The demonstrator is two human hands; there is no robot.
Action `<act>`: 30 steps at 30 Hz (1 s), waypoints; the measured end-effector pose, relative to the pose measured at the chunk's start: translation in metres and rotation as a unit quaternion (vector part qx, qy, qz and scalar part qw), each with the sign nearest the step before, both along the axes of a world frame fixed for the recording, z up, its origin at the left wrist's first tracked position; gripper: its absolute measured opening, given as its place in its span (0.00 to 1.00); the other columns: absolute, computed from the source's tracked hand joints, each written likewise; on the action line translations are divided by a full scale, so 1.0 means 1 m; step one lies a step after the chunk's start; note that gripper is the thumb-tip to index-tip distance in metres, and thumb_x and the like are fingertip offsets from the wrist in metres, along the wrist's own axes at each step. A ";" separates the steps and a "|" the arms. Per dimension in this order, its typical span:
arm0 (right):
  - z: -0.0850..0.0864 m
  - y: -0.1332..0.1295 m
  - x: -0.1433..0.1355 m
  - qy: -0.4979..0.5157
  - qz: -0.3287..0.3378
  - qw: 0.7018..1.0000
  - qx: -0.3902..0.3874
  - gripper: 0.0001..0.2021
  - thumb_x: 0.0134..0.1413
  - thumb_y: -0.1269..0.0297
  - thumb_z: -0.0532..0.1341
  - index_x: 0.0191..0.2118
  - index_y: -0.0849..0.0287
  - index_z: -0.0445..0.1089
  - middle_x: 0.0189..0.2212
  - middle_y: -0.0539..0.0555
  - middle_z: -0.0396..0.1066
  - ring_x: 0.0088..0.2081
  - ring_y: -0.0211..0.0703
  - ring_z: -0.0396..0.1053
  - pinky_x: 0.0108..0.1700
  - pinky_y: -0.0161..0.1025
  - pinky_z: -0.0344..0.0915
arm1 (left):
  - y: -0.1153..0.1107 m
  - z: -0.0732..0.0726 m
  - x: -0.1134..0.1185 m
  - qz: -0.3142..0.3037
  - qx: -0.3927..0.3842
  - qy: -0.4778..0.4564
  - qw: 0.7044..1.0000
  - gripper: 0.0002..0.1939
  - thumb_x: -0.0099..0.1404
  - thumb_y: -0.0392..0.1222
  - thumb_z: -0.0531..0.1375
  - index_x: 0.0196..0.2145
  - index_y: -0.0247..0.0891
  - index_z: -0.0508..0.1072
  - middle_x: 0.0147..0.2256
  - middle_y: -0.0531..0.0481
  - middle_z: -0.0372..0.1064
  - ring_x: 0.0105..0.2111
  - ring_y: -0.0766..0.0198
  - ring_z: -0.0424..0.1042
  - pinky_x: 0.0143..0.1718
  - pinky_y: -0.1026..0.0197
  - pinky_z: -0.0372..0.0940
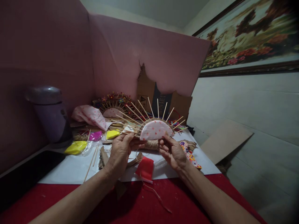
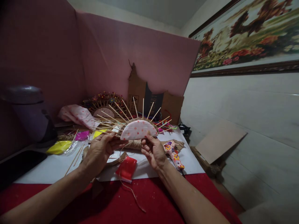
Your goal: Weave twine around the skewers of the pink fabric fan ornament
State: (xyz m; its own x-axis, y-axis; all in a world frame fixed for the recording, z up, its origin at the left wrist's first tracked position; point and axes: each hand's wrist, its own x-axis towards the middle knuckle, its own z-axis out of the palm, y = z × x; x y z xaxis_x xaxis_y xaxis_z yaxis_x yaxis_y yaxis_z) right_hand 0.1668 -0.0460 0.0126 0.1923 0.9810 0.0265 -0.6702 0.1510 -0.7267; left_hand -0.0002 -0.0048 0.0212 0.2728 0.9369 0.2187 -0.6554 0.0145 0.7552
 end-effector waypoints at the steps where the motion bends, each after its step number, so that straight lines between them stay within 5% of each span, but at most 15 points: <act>1: 0.000 0.000 0.000 -0.003 -0.003 1.000 0.000 0.13 0.41 0.64 0.68 0.25 0.61 0.62 0.16 0.46 0.64 0.13 0.24 0.49 0.11 0.21 0.48 | -0.002 0.001 0.000 0.003 -0.002 0.001 1.000 0.04 0.53 0.36 0.61 0.25 0.33 0.70 0.22 0.49 0.73 0.26 0.60 0.75 0.34 0.54 0.71; 9: 0.004 -0.004 -0.003 -0.030 -0.026 0.999 0.014 0.14 0.38 0.62 0.70 0.24 0.60 0.63 0.16 0.45 0.64 0.14 0.25 0.50 0.12 0.22 0.49 | -0.004 0.003 -0.001 -0.002 0.005 0.002 1.000 0.02 0.53 0.34 0.60 0.24 0.33 0.72 0.23 0.48 0.74 0.27 0.60 0.75 0.35 0.54 0.71; 15: 0.006 -0.011 -0.011 -0.071 0.067 0.995 0.012 0.22 0.36 0.48 0.69 0.23 0.63 0.65 0.17 0.47 0.64 0.14 0.25 0.49 0.12 0.24 0.45 | -0.006 0.005 -0.001 -0.071 0.018 0.026 0.997 0.05 0.54 0.36 0.60 0.23 0.32 0.71 0.26 0.44 0.75 0.28 0.59 0.75 0.35 0.56 0.70; 19: 0.001 -0.012 -0.016 -0.067 0.087 0.993 -0.031 0.22 0.35 0.49 0.69 0.22 0.66 0.66 0.14 0.47 0.64 0.12 0.22 0.46 0.11 0.23 0.41 | -0.011 0.006 -0.001 -0.119 0.028 0.090 0.988 0.07 0.56 0.39 0.60 0.27 0.31 0.72 0.26 0.42 0.76 0.28 0.57 0.75 0.31 0.58 0.69; 24: -0.002 -0.009 -0.019 -0.041 0.061 0.996 -0.048 0.18 0.39 0.55 0.68 0.20 0.64 0.64 0.12 0.46 0.65 0.10 0.23 0.47 0.09 0.23 0.42 | -0.010 0.003 -0.005 -0.060 0.044 0.144 0.987 0.10 0.56 0.43 0.61 0.27 0.32 0.74 0.26 0.43 0.76 0.26 0.58 0.75 0.24 0.61 0.67; 30: -0.003 -0.006 -0.019 -0.002 0.059 0.997 -0.046 0.17 0.41 0.55 0.67 0.20 0.63 0.64 0.12 0.47 0.65 0.09 0.23 0.48 0.09 0.22 0.46 | -0.008 -0.001 -0.006 -0.059 0.077 0.168 0.981 0.11 0.57 0.43 0.61 0.28 0.32 0.78 0.28 0.42 0.76 0.27 0.59 0.74 0.29 0.61 0.67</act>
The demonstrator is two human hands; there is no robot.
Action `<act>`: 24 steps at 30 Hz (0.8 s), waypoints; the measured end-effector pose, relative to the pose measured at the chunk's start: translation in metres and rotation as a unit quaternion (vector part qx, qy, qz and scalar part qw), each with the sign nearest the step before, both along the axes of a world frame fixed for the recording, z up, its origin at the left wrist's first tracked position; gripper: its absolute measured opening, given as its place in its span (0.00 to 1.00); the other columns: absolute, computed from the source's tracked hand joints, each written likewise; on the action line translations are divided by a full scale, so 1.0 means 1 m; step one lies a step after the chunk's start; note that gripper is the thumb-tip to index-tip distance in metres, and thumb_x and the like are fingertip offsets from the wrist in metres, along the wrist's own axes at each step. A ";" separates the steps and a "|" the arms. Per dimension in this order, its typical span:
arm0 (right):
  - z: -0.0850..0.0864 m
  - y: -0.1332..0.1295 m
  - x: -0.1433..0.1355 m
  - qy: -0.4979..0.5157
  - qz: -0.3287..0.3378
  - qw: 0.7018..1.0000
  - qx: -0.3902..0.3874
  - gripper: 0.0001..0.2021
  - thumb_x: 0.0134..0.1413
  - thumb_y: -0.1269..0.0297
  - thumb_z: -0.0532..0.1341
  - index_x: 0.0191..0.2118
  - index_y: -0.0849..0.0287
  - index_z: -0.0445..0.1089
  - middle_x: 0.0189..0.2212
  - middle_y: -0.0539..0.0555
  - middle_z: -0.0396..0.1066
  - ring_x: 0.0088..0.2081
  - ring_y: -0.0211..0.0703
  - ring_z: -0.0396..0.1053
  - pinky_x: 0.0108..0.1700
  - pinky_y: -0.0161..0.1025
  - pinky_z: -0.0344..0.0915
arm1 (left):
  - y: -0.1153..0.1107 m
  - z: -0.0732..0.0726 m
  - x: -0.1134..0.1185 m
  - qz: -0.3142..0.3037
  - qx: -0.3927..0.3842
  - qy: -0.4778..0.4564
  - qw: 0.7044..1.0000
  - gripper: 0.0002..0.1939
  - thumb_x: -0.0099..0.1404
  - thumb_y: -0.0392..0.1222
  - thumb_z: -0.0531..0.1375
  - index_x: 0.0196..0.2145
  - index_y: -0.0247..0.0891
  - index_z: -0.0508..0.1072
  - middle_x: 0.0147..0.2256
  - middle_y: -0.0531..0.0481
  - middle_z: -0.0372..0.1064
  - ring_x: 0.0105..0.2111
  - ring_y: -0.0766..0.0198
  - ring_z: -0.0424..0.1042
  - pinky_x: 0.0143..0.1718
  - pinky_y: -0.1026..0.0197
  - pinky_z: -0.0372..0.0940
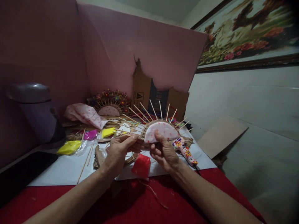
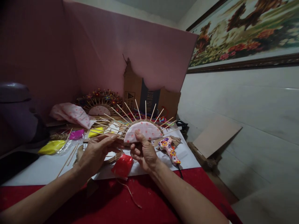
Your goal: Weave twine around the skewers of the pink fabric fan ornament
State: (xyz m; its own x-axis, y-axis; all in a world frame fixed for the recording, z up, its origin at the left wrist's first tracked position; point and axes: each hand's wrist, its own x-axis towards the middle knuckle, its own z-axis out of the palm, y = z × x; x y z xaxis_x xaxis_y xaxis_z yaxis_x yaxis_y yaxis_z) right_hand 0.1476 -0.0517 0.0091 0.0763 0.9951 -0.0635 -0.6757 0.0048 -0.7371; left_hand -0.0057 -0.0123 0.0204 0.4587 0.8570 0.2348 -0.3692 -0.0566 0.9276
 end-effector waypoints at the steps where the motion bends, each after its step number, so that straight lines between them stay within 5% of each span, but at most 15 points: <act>1: 0.000 0.000 0.000 0.003 0.000 1.000 0.003 0.17 0.41 0.56 0.67 0.21 0.63 0.64 0.12 0.47 0.65 0.09 0.23 0.48 0.09 0.22 0.46 | 0.000 -0.001 0.001 -0.001 0.001 0.003 1.000 0.11 0.57 0.44 0.61 0.28 0.32 0.78 0.28 0.41 0.77 0.27 0.58 0.75 0.29 0.60 0.67; 24: 0.005 -0.001 0.002 -0.009 -0.011 1.000 0.013 0.16 0.41 0.58 0.67 0.20 0.62 0.62 0.12 0.46 0.64 0.10 0.23 0.47 0.08 0.22 0.47 | -0.006 0.001 0.007 0.004 -0.029 -0.004 1.000 0.12 0.56 0.44 0.61 0.27 0.31 0.77 0.28 0.40 0.76 0.27 0.57 0.75 0.28 0.60 0.66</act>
State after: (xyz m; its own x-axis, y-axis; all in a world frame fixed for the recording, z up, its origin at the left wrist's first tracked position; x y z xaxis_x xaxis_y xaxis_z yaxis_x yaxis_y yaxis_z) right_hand 0.1498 -0.0524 0.0145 0.0990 0.9944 -0.0366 -0.6625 0.0384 -0.7480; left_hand 0.0011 -0.0185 0.0218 0.4497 0.8732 0.1876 -0.3760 -0.0054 0.9266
